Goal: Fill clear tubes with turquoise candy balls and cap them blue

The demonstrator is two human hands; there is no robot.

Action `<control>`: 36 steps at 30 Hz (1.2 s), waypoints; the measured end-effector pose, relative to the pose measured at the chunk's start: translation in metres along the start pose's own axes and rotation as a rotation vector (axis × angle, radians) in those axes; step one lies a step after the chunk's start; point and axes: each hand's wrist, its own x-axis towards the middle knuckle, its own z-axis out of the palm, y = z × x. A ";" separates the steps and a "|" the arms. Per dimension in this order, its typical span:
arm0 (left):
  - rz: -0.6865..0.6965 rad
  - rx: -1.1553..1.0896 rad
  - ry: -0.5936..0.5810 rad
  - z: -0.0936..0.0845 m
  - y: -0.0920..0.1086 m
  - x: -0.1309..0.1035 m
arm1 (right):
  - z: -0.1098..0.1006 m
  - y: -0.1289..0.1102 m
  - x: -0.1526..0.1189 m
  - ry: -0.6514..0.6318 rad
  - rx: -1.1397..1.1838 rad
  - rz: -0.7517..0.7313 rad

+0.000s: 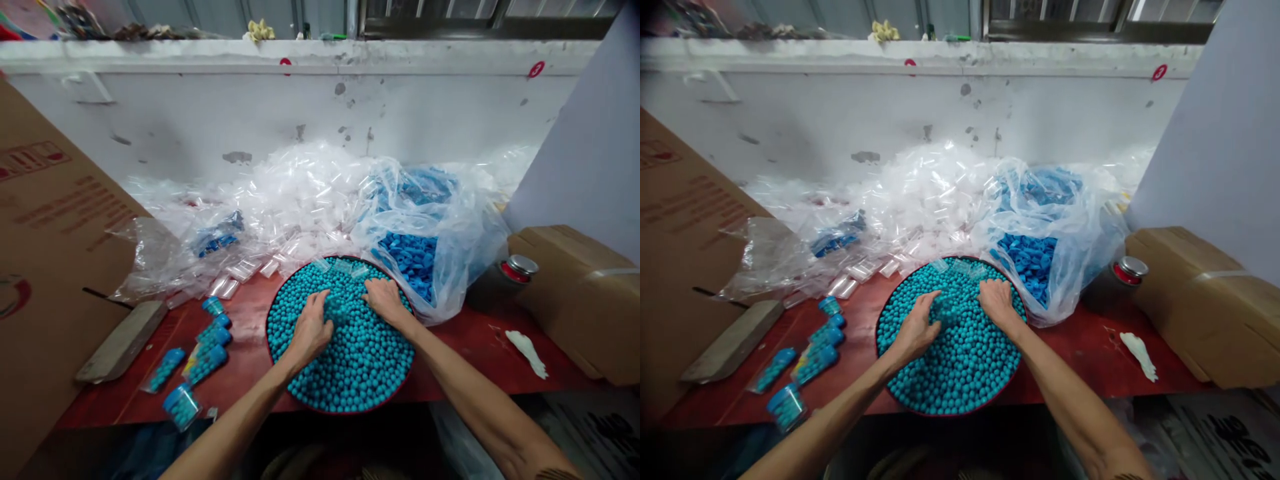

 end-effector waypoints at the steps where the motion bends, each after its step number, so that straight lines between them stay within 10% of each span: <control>1: -0.004 0.016 0.048 -0.001 0.000 -0.004 | 0.001 -0.001 0.001 -0.009 0.003 -0.006; 10: -0.089 0.002 0.182 0.024 0.005 -0.025 | -0.009 -0.005 -0.007 0.003 0.033 -0.072; 15: -0.092 -0.172 0.189 0.022 0.008 -0.019 | -0.014 -0.011 -0.021 0.128 0.555 -0.258; 25: -0.130 -0.828 0.017 0.009 -0.004 -0.011 | -0.009 -0.031 -0.035 -0.172 1.146 -0.246; 36: -0.120 -0.746 -0.156 -0.009 0.001 -0.016 | -0.039 -0.029 -0.036 -0.061 0.837 -0.450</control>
